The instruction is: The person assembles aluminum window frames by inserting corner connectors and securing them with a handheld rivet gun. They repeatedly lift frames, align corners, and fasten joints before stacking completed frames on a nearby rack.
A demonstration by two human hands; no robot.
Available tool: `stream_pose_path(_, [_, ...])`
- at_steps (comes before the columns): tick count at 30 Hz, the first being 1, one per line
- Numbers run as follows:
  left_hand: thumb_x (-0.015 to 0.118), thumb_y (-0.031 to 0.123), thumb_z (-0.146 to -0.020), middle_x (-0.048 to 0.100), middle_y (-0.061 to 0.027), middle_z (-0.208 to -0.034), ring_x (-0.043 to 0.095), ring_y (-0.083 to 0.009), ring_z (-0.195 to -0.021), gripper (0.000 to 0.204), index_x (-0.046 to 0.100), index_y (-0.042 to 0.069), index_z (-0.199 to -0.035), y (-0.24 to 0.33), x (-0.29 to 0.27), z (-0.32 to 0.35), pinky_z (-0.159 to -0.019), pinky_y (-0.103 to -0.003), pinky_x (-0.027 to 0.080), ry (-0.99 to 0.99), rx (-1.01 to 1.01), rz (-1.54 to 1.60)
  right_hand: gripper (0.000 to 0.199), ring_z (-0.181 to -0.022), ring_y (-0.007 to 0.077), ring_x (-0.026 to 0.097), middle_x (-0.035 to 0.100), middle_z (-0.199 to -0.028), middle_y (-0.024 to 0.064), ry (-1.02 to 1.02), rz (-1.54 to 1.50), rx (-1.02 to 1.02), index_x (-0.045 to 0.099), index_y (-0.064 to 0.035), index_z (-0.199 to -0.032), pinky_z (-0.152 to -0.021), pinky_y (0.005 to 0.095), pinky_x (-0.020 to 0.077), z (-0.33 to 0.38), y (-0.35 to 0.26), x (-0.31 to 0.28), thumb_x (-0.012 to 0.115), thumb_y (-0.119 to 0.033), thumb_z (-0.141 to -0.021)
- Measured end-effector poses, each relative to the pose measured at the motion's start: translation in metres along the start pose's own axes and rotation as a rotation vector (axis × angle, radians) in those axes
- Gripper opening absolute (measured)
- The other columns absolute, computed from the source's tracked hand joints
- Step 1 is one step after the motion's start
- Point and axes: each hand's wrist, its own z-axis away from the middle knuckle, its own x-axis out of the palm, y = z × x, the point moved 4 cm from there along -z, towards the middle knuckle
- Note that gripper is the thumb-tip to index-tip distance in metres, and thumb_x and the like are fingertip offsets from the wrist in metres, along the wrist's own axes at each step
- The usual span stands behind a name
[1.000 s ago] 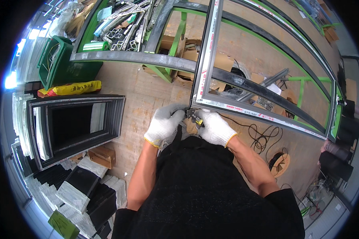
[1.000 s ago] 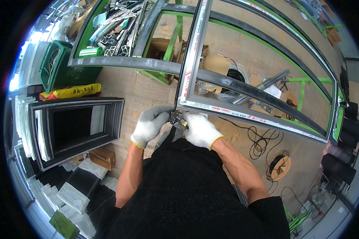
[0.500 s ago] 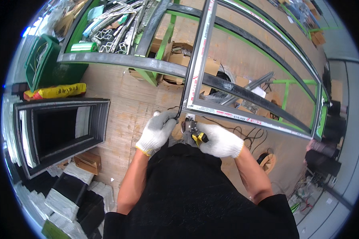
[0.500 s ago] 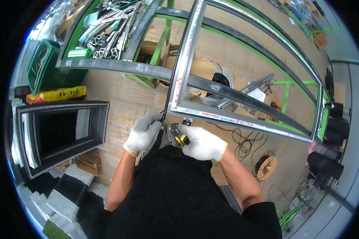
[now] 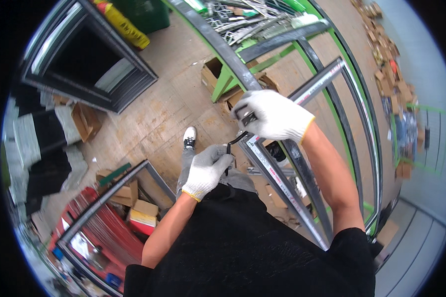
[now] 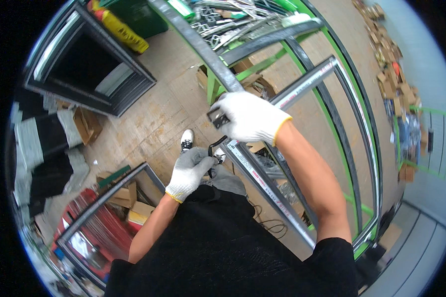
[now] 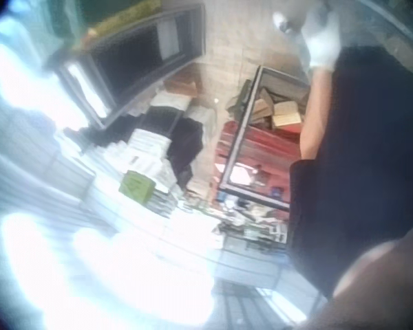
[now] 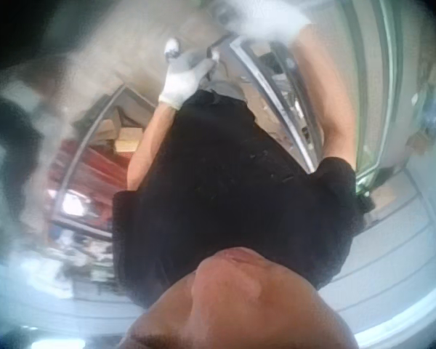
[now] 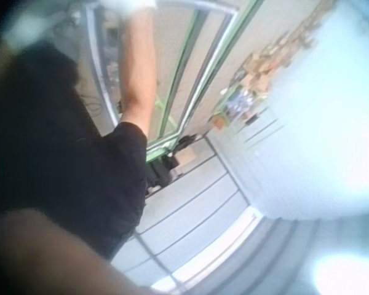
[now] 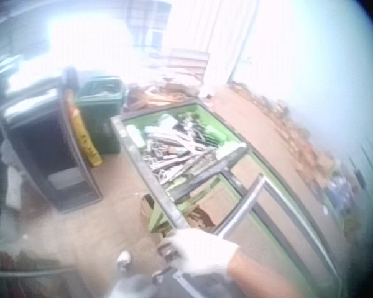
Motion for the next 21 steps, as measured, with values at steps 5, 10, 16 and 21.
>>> stream_pose_path(5, [0.073, 0.021, -0.099, 0.079, -0.0145, -0.095, 0.073, -0.0185, -0.086, 0.031, 0.076, -0.003, -0.118, -0.006, 0.015, 0.012, -0.082, -0.032, 0.057, 0.224, 0.005, 0.055, 0.033, -0.096, 0.0442, 0.074, 0.076, -0.098, 0.0263, -0.530, 0.237, -0.073, 0.080, -0.0005, -0.104, -0.087, 0.0497, 0.0592, -0.031, 0.003, 0.043, 0.080, -0.022, -0.079])
stream_pose_path(10, [0.072, 0.024, -0.099, 0.079, -0.0169, -0.098, 0.075, -0.0231, -0.091, 0.032, 0.077, -0.003, -0.115, -0.009, 0.015, 0.006, -0.086, -0.036, 0.058, 0.346, 0.065, 0.161, 0.032, -0.096, 0.0458, 0.073, 0.076, -0.095, 0.0267, -0.584, 0.276, -0.113, 0.080, -0.0001, -0.101, -0.086, 0.0497, 0.0588, -0.034, 0.000, 0.052, 0.081, -0.024, -0.081])
stream_pose_path(16, [0.073, 0.021, -0.101, 0.075, -0.0069, -0.093, 0.067, -0.0130, -0.078, 0.029, 0.073, -0.004, -0.116, -0.004, 0.039, 0.007, -0.073, -0.029, 0.054, 0.265, 0.000, 0.434, 0.036, -0.094, 0.0437, 0.075, 0.076, -0.096, 0.0268, -0.623, 0.125, -0.074, 0.078, 0.0016, -0.106, -0.085, 0.0478, 0.0586, -0.039, -0.003, 0.031, 0.076, -0.023, -0.081])
stream_pose_path(21, [0.074, 0.030, -0.098, 0.077, -0.0188, -0.096, 0.075, -0.0272, -0.087, 0.036, 0.073, -0.003, -0.113, 0.005, 0.057, 0.005, -0.083, -0.039, 0.058, 0.382, 0.031, 0.234, 0.039, -0.094, 0.0459, 0.074, 0.076, -0.097, 0.0285, -0.750, 0.291, -0.003, 0.076, 0.0043, -0.107, -0.085, 0.0481, 0.0584, -0.044, -0.001, 0.030, 0.075, -0.025, -0.082])
